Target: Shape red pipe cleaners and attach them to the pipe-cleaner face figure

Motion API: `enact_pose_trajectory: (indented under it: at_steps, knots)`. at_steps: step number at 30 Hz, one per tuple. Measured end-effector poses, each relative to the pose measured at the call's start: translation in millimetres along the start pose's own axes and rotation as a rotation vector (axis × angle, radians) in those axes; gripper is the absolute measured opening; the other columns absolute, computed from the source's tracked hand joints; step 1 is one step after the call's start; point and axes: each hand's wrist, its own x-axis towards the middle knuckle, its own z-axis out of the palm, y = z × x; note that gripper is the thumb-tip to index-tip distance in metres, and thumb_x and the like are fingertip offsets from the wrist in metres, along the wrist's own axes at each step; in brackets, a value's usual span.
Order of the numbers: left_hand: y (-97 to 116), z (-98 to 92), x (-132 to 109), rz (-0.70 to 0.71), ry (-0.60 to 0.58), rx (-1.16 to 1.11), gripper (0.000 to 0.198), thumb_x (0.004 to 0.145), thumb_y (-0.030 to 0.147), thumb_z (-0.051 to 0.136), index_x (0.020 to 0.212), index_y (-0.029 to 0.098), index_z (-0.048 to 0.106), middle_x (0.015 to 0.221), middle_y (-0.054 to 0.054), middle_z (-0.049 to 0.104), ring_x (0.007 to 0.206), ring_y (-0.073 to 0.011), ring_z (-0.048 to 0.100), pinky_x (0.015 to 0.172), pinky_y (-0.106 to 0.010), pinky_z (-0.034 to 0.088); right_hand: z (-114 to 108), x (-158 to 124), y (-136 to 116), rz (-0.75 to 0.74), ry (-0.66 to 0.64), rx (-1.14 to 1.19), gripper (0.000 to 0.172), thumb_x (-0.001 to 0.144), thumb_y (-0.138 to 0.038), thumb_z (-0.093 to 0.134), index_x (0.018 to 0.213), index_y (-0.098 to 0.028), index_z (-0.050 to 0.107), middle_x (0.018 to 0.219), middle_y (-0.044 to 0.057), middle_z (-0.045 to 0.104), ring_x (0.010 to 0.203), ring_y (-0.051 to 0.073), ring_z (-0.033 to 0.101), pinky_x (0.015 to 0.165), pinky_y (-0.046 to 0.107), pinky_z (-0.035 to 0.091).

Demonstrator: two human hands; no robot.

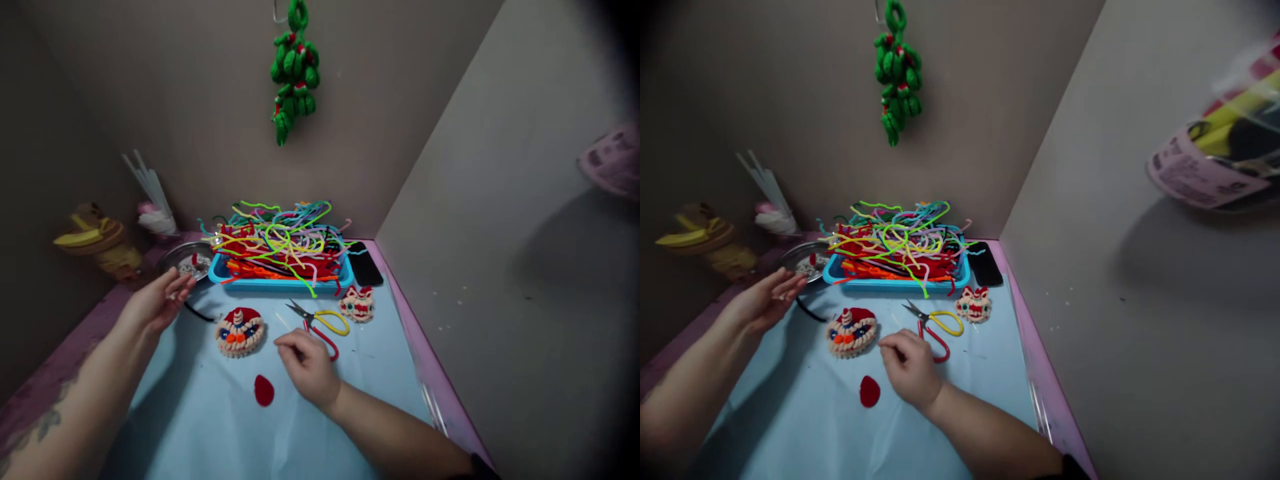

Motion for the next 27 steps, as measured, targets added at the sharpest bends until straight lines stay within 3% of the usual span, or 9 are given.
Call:
enact_pose_trajectory:
  at_steps: [2, 5, 7, 9, 12, 18, 20, 23, 27]
  knots:
    - [-13.7, -2.7, -16.7, 0.076, -0.08, 0.015, 0.004, 0.079, 0.013, 0.063, 0.078, 0.016, 0.064, 0.089, -0.005, 0.069, 0.072, -0.013, 0.064, 0.045, -0.015, 0.044, -16.7, 17.0, 0.2, 0.014, 0.187, -0.019, 0.014, 0.084, -0.021, 0.055, 0.086, -0.021, 0.068, 0.074, 0.003, 0.064, 0.069, 0.015, 0.059, 0.065, 0.026, 0.048]
    - [-33.4, -7.7, -43.1, 0.215, -0.133, 0.065, 0.023, 0.062, 0.023, 0.077, 0.082, 0.016, 0.067, 0.092, -0.002, 0.068, 0.07, -0.0111, 0.061, 0.048, -0.014, 0.044, -44.0, 52.5, 7.3, 0.175, 0.416, 0.038, 0.027, 0.084, -0.029, 0.057, 0.108, -0.019, 0.061, 0.075, 0.0, 0.06, 0.061, 0.012, 0.054, 0.057, 0.024, 0.045]
    - [-41.0, -9.4, -54.4, 0.299, -0.146, 0.135, 0.035, 0.056, 0.033, 0.081, 0.083, 0.017, 0.067, 0.093, -0.002, 0.067, 0.067, -0.0102, 0.057, 0.047, -0.015, 0.042, -57.1, 75.1, 13.8, 0.241, 0.373, 0.03, 0.039, 0.08, -0.033, 0.061, 0.116, -0.018, 0.058, 0.069, -0.003, 0.056, 0.058, 0.011, 0.051, 0.054, 0.023, 0.043]
    - [-45.2, -11.1, -59.6, 0.378, -0.169, 0.219, 0.039, 0.056, 0.039, 0.08, 0.086, 0.017, 0.067, 0.091, -0.003, 0.066, 0.067, -0.0108, 0.056, 0.047, -0.016, 0.042, -64.1, 91.7, 17.8, 0.252, 0.292, -0.042, 0.029, 0.079, -0.035, 0.062, 0.1, -0.016, 0.066, 0.068, -0.001, 0.059, 0.06, 0.013, 0.053, 0.057, 0.025, 0.043]
    - [-50.4, -17.2, -61.2, 0.482, -0.19, 0.297, 0.038, 0.062, 0.042, 0.076, 0.09, 0.017, 0.067, 0.092, -0.005, 0.067, 0.068, -0.0129, 0.056, 0.047, -0.018, 0.042, -67.7, 104.4, 14.8, 0.151, 0.268, -0.149, 0.021, 0.08, -0.035, 0.06, 0.075, -0.017, 0.069, 0.074, 0.003, 0.066, 0.071, 0.017, 0.059, 0.068, 0.029, 0.045]
    - [-57.8, -23.8, -73.9, 0.653, -0.23, 0.6, 0.031, 0.08, 0.043, 0.06, 0.096, 0.017, 0.065, 0.086, -0.006, 0.067, 0.069, -0.0162, 0.059, 0.054, -0.025, 0.047, -66.9, 114.3, -6.7, -0.007, 0.273, -0.217, 0.018, 0.082, -0.031, 0.06, 0.074, -0.018, 0.069, 0.075, 0.004, 0.067, 0.073, 0.018, 0.06, 0.07, 0.029, 0.045]
    - [-54.0, -9.5, -81.5, 0.854, -0.359, 0.791, 0.025, 0.085, 0.037, 0.055, 0.096, 0.018, 0.066, 0.096, -0.008, 0.069, 0.082, -0.0197, 0.063, 0.068, -0.031, 0.052, -63.6, 114.9, -10.1, -0.021, 0.184, -0.254, 0.016, 0.081, -0.029, 0.059, 0.073, -0.018, 0.068, 0.075, 0.003, 0.067, 0.072, 0.017, 0.059, 0.069, 0.028, 0.044]
    - [-46.2, 33.1, -85.2, 1.214, -0.689, 1.137, 0.022, 0.084, 0.023, 0.058, 0.104, 0.019, 0.066, 0.113, -0.009, 0.067, 0.106, -0.0247, 0.06, 0.093, -0.04, 0.047, -59.0, 112.3, -9.9, 0.031, 0.167, -0.221, 0.018, 0.082, -0.031, 0.058, 0.073, -0.018, 0.066, 0.072, 0.002, 0.064, 0.068, 0.016, 0.056, 0.064, 0.027, 0.043]
    - [-48.5, 100.5, -64.3, 1.412, -0.752, 1.47, 0.051, 0.078, 0.021, 0.065, 0.127, 0.012, 0.053, 0.136, -0.017, 0.054, 0.129, -0.032, 0.044, 0.104, -0.046, 0.038, -60.4, 104.5, -5.0, 0.142, 0.234, -0.099, 0.02, 0.081, -0.037, 0.059, 0.076, -0.018, 0.062, 0.067, -0.001, 0.058, 0.061, 0.014, 0.051, 0.059, 0.025, 0.041]
